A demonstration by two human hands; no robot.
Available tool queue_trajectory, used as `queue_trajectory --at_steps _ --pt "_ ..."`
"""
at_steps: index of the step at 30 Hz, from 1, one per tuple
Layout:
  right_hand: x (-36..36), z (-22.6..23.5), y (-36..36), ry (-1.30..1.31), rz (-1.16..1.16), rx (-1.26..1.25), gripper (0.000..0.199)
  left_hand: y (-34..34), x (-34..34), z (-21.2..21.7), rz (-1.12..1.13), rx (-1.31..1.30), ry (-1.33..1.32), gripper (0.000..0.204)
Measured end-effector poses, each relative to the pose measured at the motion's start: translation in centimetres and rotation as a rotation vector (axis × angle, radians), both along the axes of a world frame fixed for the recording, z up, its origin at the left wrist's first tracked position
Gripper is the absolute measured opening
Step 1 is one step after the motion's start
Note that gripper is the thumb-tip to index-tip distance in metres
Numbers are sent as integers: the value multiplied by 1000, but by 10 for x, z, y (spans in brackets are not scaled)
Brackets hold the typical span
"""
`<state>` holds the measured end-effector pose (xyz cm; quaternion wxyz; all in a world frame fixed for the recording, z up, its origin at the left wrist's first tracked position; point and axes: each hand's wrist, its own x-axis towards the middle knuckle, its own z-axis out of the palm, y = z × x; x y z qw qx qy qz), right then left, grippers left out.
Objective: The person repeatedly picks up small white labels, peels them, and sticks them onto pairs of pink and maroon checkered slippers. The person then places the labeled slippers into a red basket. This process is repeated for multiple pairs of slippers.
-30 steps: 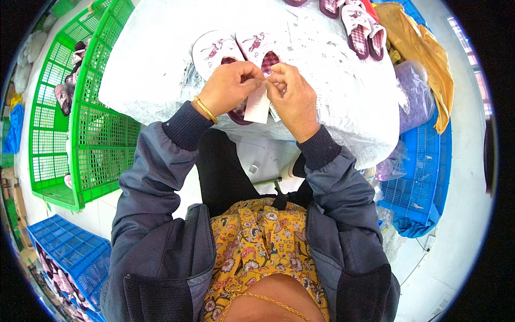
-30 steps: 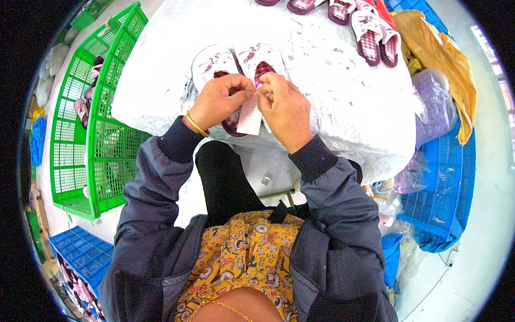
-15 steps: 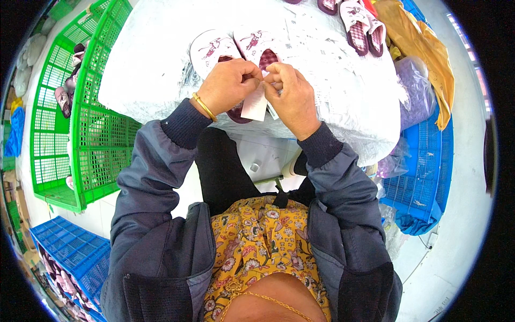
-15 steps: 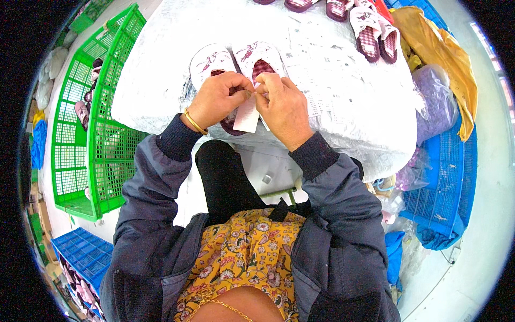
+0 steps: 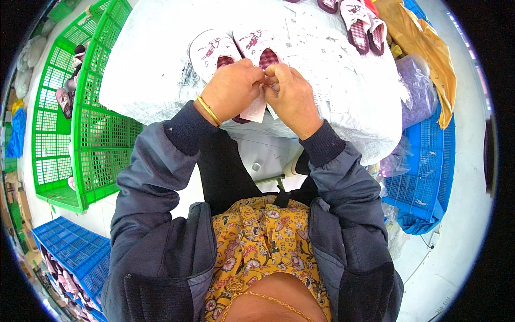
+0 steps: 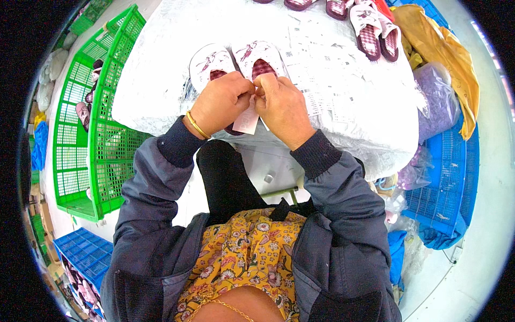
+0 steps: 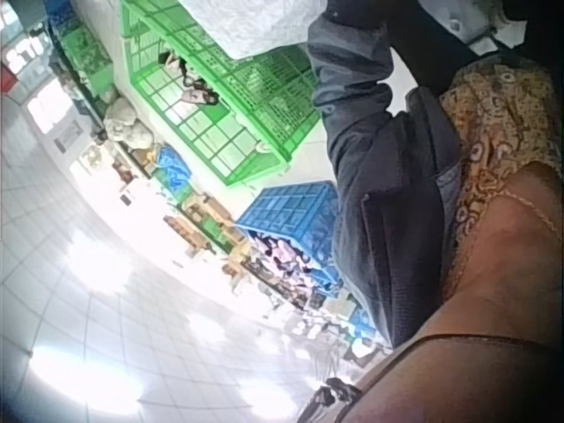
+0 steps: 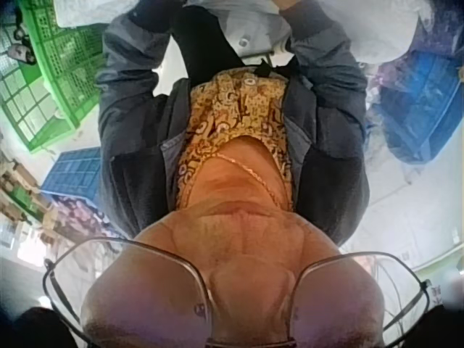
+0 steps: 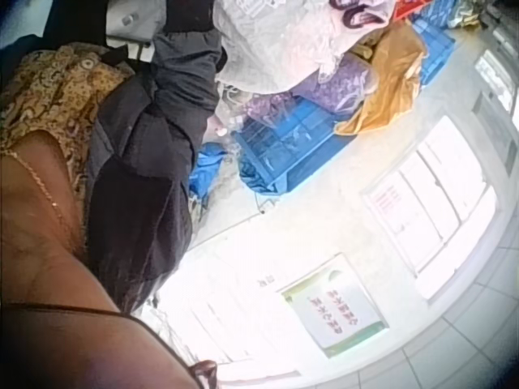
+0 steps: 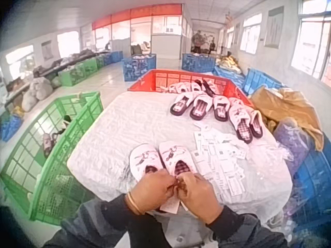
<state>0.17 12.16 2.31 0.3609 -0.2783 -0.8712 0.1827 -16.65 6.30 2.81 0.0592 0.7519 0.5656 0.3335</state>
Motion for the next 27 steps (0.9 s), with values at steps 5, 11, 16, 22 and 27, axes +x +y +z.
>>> queue_trajectory --at_steps 5,11,16,22,27 --pt "-1 -2 -2 -7 -2 22 32 -4 5 2 11 -26 84 10" --pt "-2 -5 -1 34 2 -37 29 -1 -2 -7 -48 19 -76 9" --pt "-6 -2 1 63 47 -14 24 -4 -6 -2 -40 -161 -274 9" --pt "2 10 5 27 75 -179 23 -6 -6 -12 -51 -215 -510 12" --pt "3 8 4 -2 84 -211 22 0 -10 -24 -93 -243 -595 17"
